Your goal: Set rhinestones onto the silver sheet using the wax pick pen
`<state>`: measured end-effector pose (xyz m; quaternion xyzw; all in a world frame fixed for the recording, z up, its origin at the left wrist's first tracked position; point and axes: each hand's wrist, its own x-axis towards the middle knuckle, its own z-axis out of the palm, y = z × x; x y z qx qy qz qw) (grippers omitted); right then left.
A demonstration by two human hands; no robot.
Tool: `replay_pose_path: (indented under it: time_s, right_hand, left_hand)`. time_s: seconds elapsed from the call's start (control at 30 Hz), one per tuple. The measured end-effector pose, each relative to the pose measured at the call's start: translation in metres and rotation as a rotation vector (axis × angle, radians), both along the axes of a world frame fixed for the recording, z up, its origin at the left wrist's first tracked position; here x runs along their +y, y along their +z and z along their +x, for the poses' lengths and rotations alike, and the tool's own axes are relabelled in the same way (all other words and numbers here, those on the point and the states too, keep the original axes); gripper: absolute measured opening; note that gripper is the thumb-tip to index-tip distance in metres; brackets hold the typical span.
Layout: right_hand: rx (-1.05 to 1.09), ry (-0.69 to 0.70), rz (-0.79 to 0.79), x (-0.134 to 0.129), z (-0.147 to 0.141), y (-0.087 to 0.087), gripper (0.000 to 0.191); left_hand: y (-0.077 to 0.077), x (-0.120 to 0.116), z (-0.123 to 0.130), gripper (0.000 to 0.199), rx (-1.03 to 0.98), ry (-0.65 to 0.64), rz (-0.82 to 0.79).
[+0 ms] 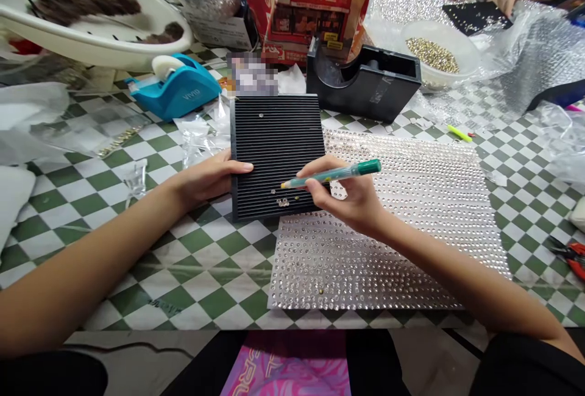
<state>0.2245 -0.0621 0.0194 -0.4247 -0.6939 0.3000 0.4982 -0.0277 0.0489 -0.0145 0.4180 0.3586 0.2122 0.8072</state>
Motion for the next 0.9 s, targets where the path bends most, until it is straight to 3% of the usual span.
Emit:
replay_pose_path:
  time_s: [0.2, 0.5, 0.9]
  right_hand:
    - [0.021, 0.036, -0.105, 0.002, -0.012, -0.005, 0.007]
    - [0.048, 0.040, -0.191, 0.002, -0.011, -0.011, 0.011]
    - [0.177, 0.007, -0.155, 0.005, -0.007, -0.007, 0.009]
  left_hand:
    - [0.002, -0.001, 0.001, 0.071, -0.019, -0.013, 0.006]
    - [0.003, -0.001, 0.002, 0.065, 0.003, -0.021, 0.016]
    - [0.003, -0.001, 0.002, 0.060, -0.019, -0.036, 0.030]
